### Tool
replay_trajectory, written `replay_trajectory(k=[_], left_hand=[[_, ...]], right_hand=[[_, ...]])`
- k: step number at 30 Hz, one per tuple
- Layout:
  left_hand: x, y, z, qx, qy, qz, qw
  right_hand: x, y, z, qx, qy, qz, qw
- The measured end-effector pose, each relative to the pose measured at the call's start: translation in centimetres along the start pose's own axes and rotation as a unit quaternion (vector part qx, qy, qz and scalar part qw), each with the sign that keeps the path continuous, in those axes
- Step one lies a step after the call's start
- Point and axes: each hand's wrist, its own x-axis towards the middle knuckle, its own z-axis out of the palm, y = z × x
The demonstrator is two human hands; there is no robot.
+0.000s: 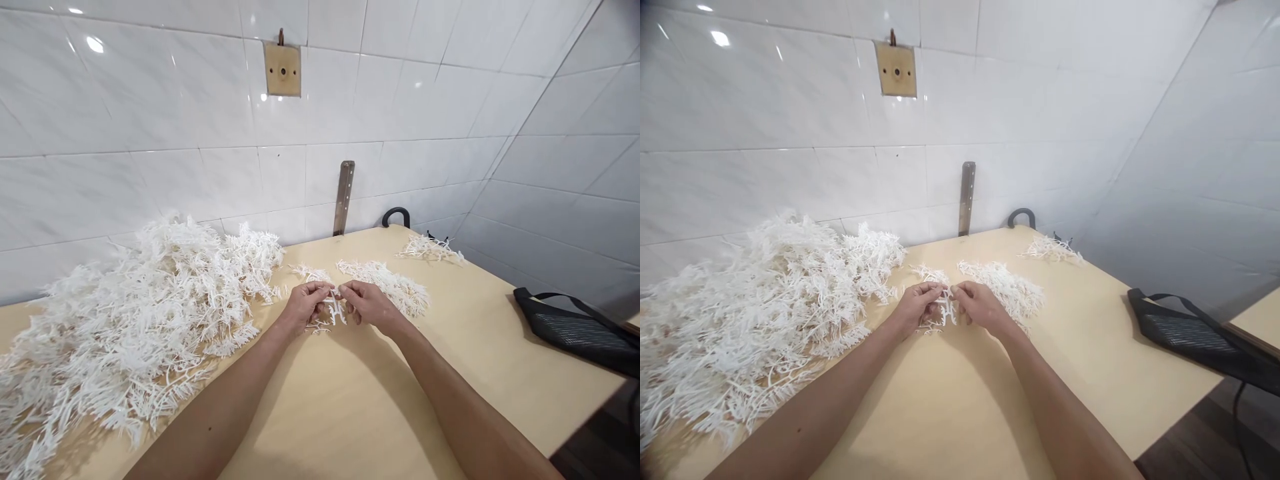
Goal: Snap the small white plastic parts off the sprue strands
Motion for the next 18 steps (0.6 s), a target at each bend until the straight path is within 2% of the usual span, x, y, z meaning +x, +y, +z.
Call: replay_trajectory(k=[2, 10, 18], left_hand=[[0.2, -0.23, -0.13, -0.001, 0.0, -0.003, 1.0], [0.23, -0.4, -0.11, 0.007, 0.001, 0.013, 1.0], [0.03, -0.3, 0.29, 0.024, 0.017, 0.037, 0.999]], right_hand=[[-0.12, -0.13, 0.5, 0.024, -0.009, -0.008, 1.0], [0.1, 0.06, 0.91, 0.041, 0.049, -0.009, 0.998], [0.27, 0.19, 1.11, 0.043, 0.076, -0.004, 0.996]])
